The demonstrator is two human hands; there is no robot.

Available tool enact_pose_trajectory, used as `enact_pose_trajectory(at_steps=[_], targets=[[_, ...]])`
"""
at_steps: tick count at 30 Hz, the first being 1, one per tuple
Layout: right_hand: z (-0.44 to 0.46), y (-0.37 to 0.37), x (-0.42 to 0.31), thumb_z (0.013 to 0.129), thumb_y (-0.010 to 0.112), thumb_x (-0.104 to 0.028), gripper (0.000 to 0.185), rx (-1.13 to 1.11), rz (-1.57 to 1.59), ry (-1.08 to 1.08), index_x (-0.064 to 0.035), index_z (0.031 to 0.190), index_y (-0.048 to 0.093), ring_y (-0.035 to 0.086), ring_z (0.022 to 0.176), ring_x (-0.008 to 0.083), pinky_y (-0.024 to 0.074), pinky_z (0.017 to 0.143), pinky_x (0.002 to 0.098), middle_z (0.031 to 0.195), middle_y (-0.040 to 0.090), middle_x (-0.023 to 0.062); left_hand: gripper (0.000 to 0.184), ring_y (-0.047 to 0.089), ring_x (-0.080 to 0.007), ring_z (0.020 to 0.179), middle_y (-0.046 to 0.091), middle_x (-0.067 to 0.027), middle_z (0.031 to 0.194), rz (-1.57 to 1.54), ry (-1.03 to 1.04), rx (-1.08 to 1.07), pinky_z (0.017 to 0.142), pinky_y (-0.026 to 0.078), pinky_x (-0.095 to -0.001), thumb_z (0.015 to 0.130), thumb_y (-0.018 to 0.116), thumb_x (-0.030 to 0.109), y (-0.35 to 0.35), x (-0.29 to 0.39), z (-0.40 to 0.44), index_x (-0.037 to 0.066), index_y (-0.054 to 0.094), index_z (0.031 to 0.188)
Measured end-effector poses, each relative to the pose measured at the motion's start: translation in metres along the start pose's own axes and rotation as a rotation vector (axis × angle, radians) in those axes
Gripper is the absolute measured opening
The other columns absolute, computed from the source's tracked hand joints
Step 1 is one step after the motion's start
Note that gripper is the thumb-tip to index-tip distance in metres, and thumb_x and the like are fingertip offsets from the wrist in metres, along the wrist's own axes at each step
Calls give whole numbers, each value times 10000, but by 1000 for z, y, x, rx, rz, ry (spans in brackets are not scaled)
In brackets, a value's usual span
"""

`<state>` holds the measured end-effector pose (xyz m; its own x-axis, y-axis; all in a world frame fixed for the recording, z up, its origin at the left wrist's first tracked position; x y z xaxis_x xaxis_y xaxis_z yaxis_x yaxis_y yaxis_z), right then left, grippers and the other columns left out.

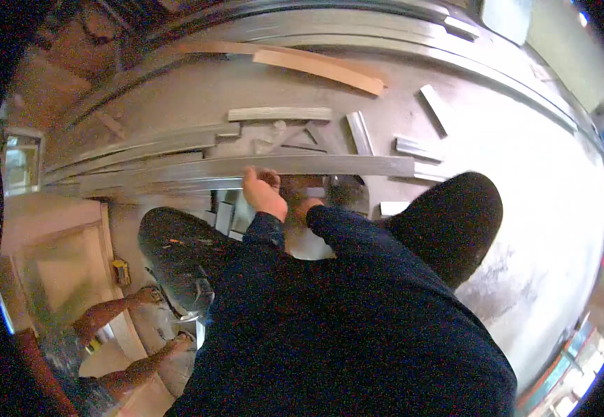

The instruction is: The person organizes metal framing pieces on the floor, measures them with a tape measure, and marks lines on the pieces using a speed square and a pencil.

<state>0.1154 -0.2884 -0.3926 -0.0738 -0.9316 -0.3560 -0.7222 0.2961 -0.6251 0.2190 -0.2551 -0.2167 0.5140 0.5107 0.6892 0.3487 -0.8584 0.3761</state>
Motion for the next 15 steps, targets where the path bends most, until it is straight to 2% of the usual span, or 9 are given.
enact_pose_trajectory(at_steps=[3,5,6,7,9,10,11,13,15], targets=[[-34,3,-43,695,606,-196,280,-158,-171,-298,-89,943,680,639,897,309,497,790,432,960,663,136,197,518,-146,620,522,-26,726,27,34,178,548,443,-261,940,454,272,0,13,-13,79,481,967],[-74,-44,-65,626,677,-136,309,-170,-331,-511,-85,930,675,651,846,314,510,758,426,898,674,132,196,516,-139,620,540,-35,745,14,4,193,544,440,-255,933,457,262,-5,5,-6,77,501,885],[-98,-88,-66,591,712,-106,336,-118,-422,-511,-84,924,673,656,820,317,516,742,423,866,679,130,175,488,-117,566,506,-20,685,43,8,101,497,408,-241,934,450,239,-8,-4,8,75,467,876],[-130,-147,-57,588,716,-160,262,-59,-560,-384,-77,835,681,657,781,329,523,695,420,844,678,135,160,460,-95,513,473,-5,626,77,6,3,449,377,-228,935,444,216,-5,-10,14,72,433,867],[-188,-245,-41,609,692,-175,191,16,-477,-350,-81,775,687,645,774,348,520,681,439,816,663,167,75,467,-95,516,489,-3,637,133,54,16,454,375,-225,910,474,159,1,3,-2,106,462,859],[-206,-275,-16,625,670,-153,266,73,-482,-309,-88,883,679,645,794,335,521,672,434,811,663,157,53,474,-94,534,497,2,652,139,26,-58,473,389,-230,907,484,152,-1,-2,5,119,481,864],[-221,-303,12,631,669,-106,366,253,-439,-274,-61,993,639,650,764,314,529,670,401,808,658,154,67,488,-96,556,496,3,665,177,25,-59,493,402,-237,909,481,160,-3,2,6,112,491,864],[-292,-364,61,738,621,-56,313,527,168,-118,-44,1050,605,652,685,244,540,630,341,784,650,130,109,498,-99,553,483,-5,652,240,45,-91,492,411,-232,905,489,172,-11,8,13,92,485,831],[-361,-364,123,864,506,-41,204,959,1000,-144,-31,1042,605,630,637,161,532,578,276,755,633,105,80,502,-110,530,483,-6,646,234,30,-94,488,429,-230,897,504,156,-32,6,33,98,485,846]])
Point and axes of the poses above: each hand's wrist, its own z-axis towards the middle knuckle, its own y-axis out of the palm, x = y × z, the point moved 10 cm from there along z, towards the middle knuckle
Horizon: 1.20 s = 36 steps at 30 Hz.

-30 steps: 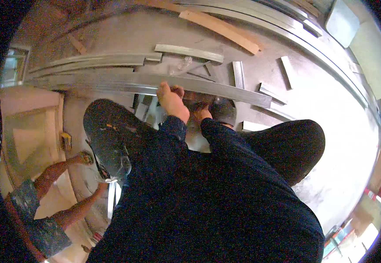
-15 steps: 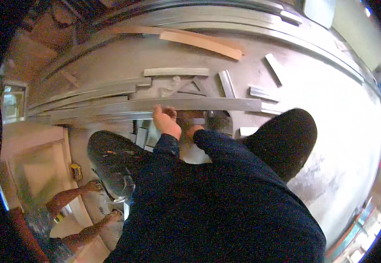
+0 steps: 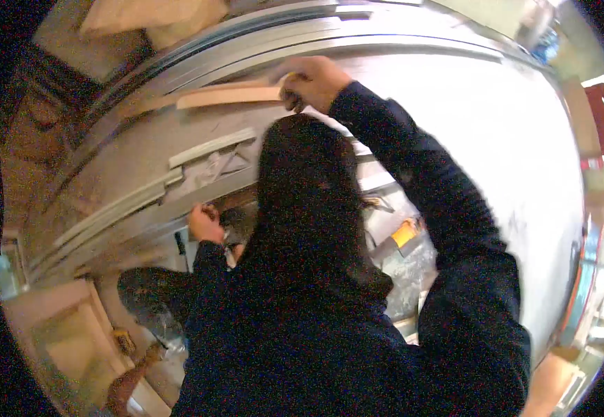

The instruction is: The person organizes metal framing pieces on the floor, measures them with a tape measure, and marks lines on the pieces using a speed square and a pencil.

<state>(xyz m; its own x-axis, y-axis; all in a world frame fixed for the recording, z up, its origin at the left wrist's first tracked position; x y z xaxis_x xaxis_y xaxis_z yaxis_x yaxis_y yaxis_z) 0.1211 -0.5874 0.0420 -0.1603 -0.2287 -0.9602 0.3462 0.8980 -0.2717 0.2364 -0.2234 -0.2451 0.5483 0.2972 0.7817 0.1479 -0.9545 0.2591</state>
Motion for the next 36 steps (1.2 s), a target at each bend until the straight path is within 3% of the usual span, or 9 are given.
enact_pose_trajectory(at_steps=[3,7,10,18,19,20,30,34,36], targets=[[-82,-74,107,916,473,-126,232,436,386,159,-7,1087,577,568,550,126,467,487,240,715,599,85,86,494,-109,596,488,12,663,18,-21,43,512,390,-241,908,518,177,-22,3,-2,110,490,862],[-228,-72,314,820,485,-141,227,603,-482,410,-69,911,680,605,580,155,488,553,298,669,637,107,91,464,-110,583,469,22,651,126,-5,-17,525,377,-259,914,515,189,-57,4,16,116,512,860],[-310,-16,337,755,485,-107,218,601,-393,770,-43,810,685,639,735,302,502,689,380,741,655,152,96,464,-110,586,474,18,662,167,-7,49,534,386,-274,915,509,181,-61,9,2,105,512,857],[-285,31,389,731,586,-141,464,541,-1081,347,-46,1179,509,450,1168,353,370,999,402,1179,515,203,154,550,-194,730,561,-68,850,362,25,-246,645,467,-350,879,493,183,-44,-3,8,62,553,954],[-262,28,401,756,584,-220,467,227,-1011,649,-60,1192,529,486,1139,356,400,968,416,1182,540,204,203,577,-209,766,587,-86,904,369,26,-269,655,481,-369,876,497,213,-28,2,-12,56,572,981],[-246,17,403,827,577,-274,313,346,-579,478,-38,1027,623,600,939,311,464,859,384,965,639,147,214,599,-207,789,601,-92,892,335,-120,-212,644,493,-359,881,499,220,-13,4,-26,51,578,986],[-303,-83,451,835,526,-390,447,740,466,736,-13,1064,598,604,925,316,462,856,426,1014,634,155,181,511,-103,603,568,-18,766,272,100,-172,565,428,-250,888,570,219,57,16,-46,50,576,950],[-298,-146,424,838,505,-437,502,820,927,563,-4,1079,587,605,920,318,461,854,443,1034,632,159,209,512,-106,642,568,-14,762,382,210,-273,592,429,-261,889,571,225,91,31,-71,27,578,956],[-258,-182,383,840,495,-460,530,558,1053,223,1,1086,582,606,917,319,461,853,451,1044,631,160,222,515,-107,655,569,-13,762,444,288,-351,602,431,-264,889,572,228,117,46,-92,17,578,960]])
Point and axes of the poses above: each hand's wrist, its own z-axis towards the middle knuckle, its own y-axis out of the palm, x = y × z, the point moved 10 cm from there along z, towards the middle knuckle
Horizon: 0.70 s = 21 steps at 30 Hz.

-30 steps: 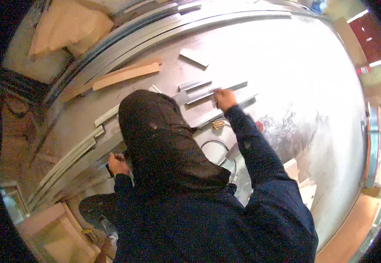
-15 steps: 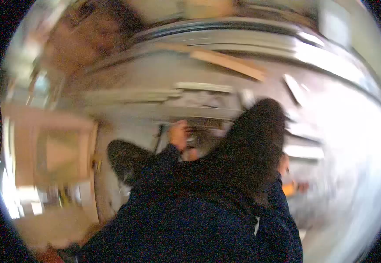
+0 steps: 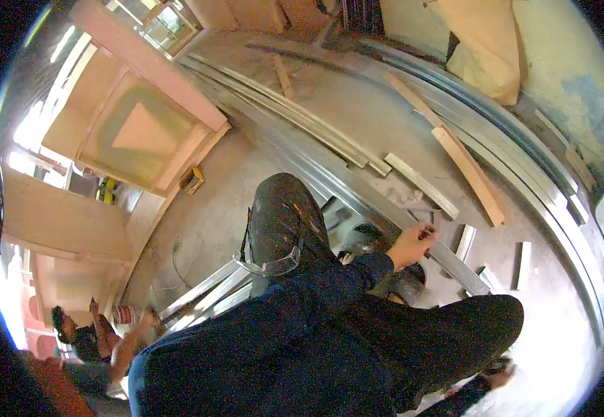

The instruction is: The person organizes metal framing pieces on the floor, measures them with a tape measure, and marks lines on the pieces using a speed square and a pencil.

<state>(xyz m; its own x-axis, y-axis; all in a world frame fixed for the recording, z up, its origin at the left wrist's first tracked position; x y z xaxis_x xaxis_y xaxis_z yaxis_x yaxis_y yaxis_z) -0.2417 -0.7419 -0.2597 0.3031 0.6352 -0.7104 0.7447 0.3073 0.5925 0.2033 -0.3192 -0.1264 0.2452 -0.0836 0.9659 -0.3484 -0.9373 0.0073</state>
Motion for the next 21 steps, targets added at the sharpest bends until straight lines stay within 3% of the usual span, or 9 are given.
enact_pose_trajectory(at_steps=[1,2,3,5,8,9,11,13,21], targets=[[-28,37,-44,884,441,-406,506,505,86,-169,15,1138,560,590,966,298,450,880,468,1083,610,182,228,522,-109,669,573,-18,764,-35,6,-109,608,433,-264,892,570,226,17,12,-2,10,579,965],[-19,51,-79,921,432,-300,433,387,30,-263,30,1183,534,577,1008,284,480,860,447,1138,584,187,234,529,-111,683,576,-22,767,-72,12,-217,614,435,-264,894,569,224,34,24,-6,3,579,971],[-10,89,-120,932,448,-224,377,181,-807,-587,43,1189,521,551,1063,291,497,860,423,1173,552,210,234,529,-111,683,576,-22,767,-80,15,-227,614,435,-264,894,569,224,41,34,-8,3,579,971],[-36,248,-120,925,462,-182,352,-200,-578,-803,73,1161,516,596,967,269,532,816,405,1065,590,197,243,542,-107,698,582,-22,788,-100,105,-394,633,454,-255,902,571,228,63,64,-13,9,584,1004],[-29,404,-34,847,507,-162,174,-237,-927,-359,-10,904,569,485,545,113,422,470,244,705,537,32,267,554,-104,716,590,-22,825,-357,-31,-497,647,472,-243,907,572,241,82,68,-22,15,585,1049],[-5,403,6,813,577,-186,199,-207,-1209,-209,-37,945,581,503,605,88,423,490,231,779,536,11,295,561,-98,728,592,-19,852,-415,-49,-470,656,488,-234,902,586,259,81,70,-26,19,582,1075],[-79,526,54,771,580,-137,209,-782,-1372,-746,3,921,544,520,634,190,445,585,328,764,555,89,294,563,-98,731,594,-24,857,-426,-33,-448,638,488,-231,894,596,249,74,68,-30,18,581,1075],[-89,552,93,732,605,-138,252,-915,-1527,-801,11,919,525,565,745,359,451,674,392,840,564,202,293,565,-97,734,596,-28,861,-439,-28,-428,620,489,-228,886,607,240,69,61,-28,18,580,1075],[-64,552,150,724,630,-126,360,-1125,-1572,-568,5,1034,503,568,880,400,460,773,419,947,570,226,267,562,-167,773,597,-68,866,-163,-27,-26,673,474,-307,777,715,168,18,23,0,11,580,945]])
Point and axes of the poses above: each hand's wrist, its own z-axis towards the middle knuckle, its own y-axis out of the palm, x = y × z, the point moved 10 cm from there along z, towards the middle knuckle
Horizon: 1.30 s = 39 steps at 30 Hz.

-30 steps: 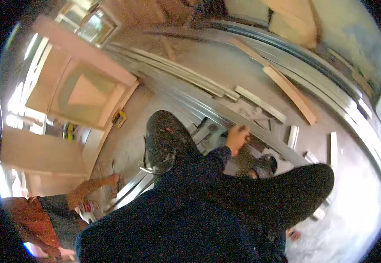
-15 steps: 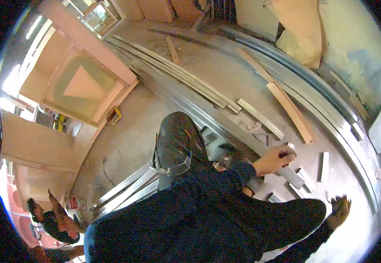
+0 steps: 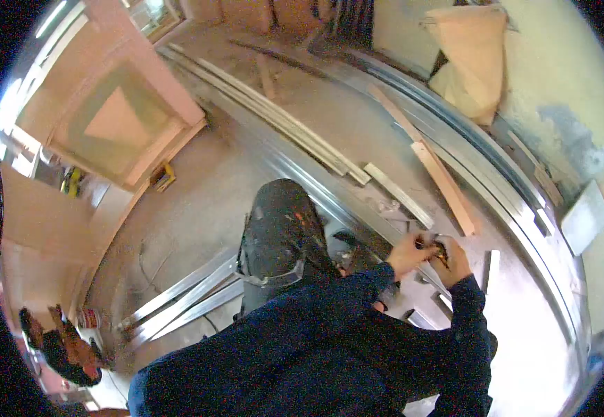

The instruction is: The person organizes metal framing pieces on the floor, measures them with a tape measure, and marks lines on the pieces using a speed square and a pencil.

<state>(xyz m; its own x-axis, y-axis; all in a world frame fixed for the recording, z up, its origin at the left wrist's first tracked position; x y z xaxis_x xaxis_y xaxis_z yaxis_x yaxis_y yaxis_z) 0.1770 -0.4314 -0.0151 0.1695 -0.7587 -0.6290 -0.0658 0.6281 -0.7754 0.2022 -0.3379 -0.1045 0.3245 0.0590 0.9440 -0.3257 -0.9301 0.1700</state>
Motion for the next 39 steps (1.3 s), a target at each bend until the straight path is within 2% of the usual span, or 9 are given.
enact_pose_trajectory(at_steps=[11,20,23,24,26,27,35,37,39], targets=[[-105,-22,207,824,590,-362,340,-142,-301,510,-36,774,672,629,745,329,487,691,412,777,645,194,250,537,-130,684,597,-25,778,-646,5,572,610,433,-296,889,601,280,-137,-24,40,33,587,857],[-40,51,113,828,549,-499,457,-234,-188,497,-70,954,645,618,822,378,490,750,432,874,647,204,335,610,-307,918,610,-149,972,-229,-317,40,722,508,-406,967,392,298,-28,-68,10,18,503,1114],[-78,46,179,834,540,-505,466,-353,-209,517,-73,962,660,624,867,342,483,782,418,912,658,180,217,620,-311,849,624,-168,961,1438,252,-63,735,488,-427,888,406,147,-64,-6,30,92,554,1038],[-97,32,195,836,540,-498,458,-403,-244,574,-74,955,667,625,870,336,482,785,412,914,660,174,196,628,-249,801,641,-104,914,1295,139,233,672,497,-377,906,417,190,-120,-57,73,112,562,1013],[-122,19,227,837,519,-518,480,-461,-257,633,-80,953,679,629,862,331,483,795,404,900,665,169,201,620,-192,734,635,-59,868,-584,-171,379,598,497,-339,937,422,252,-155,-91,75,124,565,998],[-125,17,226,837,498,-544,511,-466,-230,639,-84,958,684,634,852,330,485,801,401,884,667,171,201,620,-192,734,635,-59,868,-576,-186,353,598,497,-339,937,422,252,-143,-87,72,124,565,998],[-66,61,153,863,473,-481,495,-323,-143,539,-30,938,663,608,878,391,471,812,450,922,644,221,197,587,-187,730,602,-49,831,-295,-329,-18,638,468,-311,932,456,231,-34,-79,31,107,586,1011],[-90,60,195,859,463,-499,527,-476,-219,674,-18,873,677,628,821,365,478,779,446,851,649,230,204,578,-193,813,592,-56,883,966,172,21,692,467,-325,885,491,211,-71,-62,55,95,573,1031],[-117,30,224,817,508,-472,448,-421,-316,652,-74,899,697,643,813,309,497,741,414,864,678,155,204,575,-203,825,589,-69,885,694,38,192,698,463,-323,897,475,224,-97,-64,63,91,570,1020]])
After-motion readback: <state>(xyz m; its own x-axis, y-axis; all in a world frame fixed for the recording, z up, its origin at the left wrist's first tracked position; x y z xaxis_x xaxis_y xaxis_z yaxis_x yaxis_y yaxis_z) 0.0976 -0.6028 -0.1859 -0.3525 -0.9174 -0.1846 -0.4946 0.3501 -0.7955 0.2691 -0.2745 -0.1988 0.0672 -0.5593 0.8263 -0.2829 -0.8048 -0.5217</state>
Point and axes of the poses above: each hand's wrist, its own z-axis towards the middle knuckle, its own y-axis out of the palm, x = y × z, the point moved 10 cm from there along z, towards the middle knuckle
